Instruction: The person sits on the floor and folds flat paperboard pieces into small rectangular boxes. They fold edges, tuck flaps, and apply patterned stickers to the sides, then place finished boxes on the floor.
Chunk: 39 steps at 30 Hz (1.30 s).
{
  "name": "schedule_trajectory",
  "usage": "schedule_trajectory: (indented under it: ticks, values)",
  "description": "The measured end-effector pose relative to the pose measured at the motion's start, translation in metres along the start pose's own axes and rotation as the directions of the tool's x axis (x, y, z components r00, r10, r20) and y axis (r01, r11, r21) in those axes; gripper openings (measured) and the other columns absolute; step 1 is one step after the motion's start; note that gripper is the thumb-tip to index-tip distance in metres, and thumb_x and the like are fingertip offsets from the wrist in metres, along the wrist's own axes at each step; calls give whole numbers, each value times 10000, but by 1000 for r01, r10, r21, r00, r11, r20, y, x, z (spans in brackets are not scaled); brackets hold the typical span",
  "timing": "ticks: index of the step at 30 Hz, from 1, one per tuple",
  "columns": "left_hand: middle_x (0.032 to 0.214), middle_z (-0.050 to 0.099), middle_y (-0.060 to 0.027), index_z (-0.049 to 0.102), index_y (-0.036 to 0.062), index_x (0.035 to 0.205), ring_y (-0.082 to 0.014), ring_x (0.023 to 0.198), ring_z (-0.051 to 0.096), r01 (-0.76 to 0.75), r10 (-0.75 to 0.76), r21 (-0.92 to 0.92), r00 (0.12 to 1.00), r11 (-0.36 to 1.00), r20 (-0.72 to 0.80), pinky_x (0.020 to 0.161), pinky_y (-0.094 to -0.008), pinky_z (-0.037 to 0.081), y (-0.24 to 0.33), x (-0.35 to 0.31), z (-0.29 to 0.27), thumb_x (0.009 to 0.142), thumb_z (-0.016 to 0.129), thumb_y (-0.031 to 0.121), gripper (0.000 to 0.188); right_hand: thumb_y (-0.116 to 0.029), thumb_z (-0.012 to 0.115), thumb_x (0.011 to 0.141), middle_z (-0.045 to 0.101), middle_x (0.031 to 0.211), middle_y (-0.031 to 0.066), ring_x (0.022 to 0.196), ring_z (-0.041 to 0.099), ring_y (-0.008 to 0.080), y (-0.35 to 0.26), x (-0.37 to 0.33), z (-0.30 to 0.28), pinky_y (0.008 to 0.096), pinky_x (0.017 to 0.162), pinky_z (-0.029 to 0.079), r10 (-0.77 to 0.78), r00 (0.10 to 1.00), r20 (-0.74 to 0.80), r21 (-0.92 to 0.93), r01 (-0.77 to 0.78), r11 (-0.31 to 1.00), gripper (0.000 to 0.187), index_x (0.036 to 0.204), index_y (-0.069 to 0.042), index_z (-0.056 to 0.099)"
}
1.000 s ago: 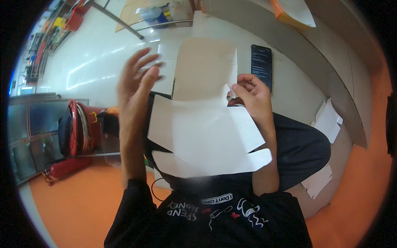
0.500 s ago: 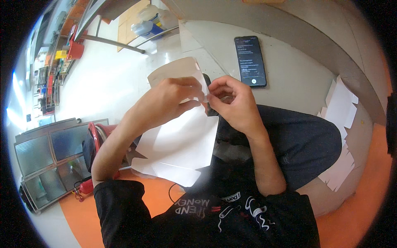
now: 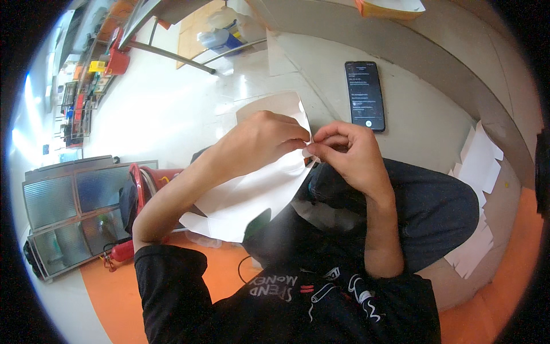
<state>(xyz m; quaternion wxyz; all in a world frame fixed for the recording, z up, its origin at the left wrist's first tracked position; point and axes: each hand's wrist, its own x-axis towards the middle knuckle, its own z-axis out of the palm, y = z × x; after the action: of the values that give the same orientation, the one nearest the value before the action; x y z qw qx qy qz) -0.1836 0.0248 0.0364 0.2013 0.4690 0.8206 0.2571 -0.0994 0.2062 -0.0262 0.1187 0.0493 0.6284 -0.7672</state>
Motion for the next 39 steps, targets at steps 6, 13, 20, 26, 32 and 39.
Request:
schedule_trajectory:
  ticks: [6, 13, 20, 26, 32, 39]
  values:
    - [795, 692, -155, 702, -24, 912, -274, 701, 682, 158, -179, -228, 981, 961, -76, 658, -332, 532, -1, 0, 7, 810, 675, 44, 126, -8, 685, 848, 704, 855, 106, 771, 667, 121, -4, -6, -1, 227, 703, 535, -25, 996, -83, 45, 28, 999, 142, 971, 56, 653]
    - [771, 695, -135, 706, -10, 908, -228, 692, 695, 131, -157, -155, 973, 979, -170, 649, -293, 547, 3, -4, 19, 784, 703, 4, 124, -1, 699, 832, 704, 870, 102, 763, 668, 115, -4, -6, -1, 223, 693, 534, 28, 996, -84, 49, -24, 999, 160, 980, 51, 669]
    - [873, 706, -114, 667, -56, 920, -176, 728, 691, 324, -480, -569, 865, 756, -145, 674, -302, 568, 10, 0, 30, 808, 706, 15, 138, -22, 720, 800, 706, 846, 113, 765, 680, 138, -6, -7, 0, 253, 701, 532, -26, 990, -142, 82, 38, 996, 140, 911, 42, 664]
    - [1006, 681, -133, 658, -63, 962, -196, 914, 683, 279, -430, -567, 890, 775, -151, 800, -315, 566, 12, -2, 30, 853, 620, -47, 116, -37, 731, 772, 707, 854, 124, 781, 684, 157, 4, -3, -2, 284, 726, 529, -112, 966, -234, -60, 100, 993, 166, 911, 26, 665]
    - [1229, 576, -124, 599, -11, 1122, -253, 1068, 646, 158, -400, -675, 890, 721, -219, 926, -313, 516, 14, -10, 39, 841, 611, -60, 286, -19, 719, 794, 703, 901, 136, 830, 688, 175, 9, 2, 6, 291, 749, 540, -136, 962, -237, -78, 121, 990, 198, 974, 42, 663]
    - [1159, 597, -162, 536, -69, 1143, -254, 1012, 659, 157, -510, -778, 829, 608, -231, 886, -312, 539, 17, -15, 40, 880, 612, -9, 281, -17, 648, 870, 700, 909, 130, 828, 682, 156, 5, -3, 9, 264, 745, 545, -151, 975, -164, -152, 126, 980, 195, 1048, 63, 651]
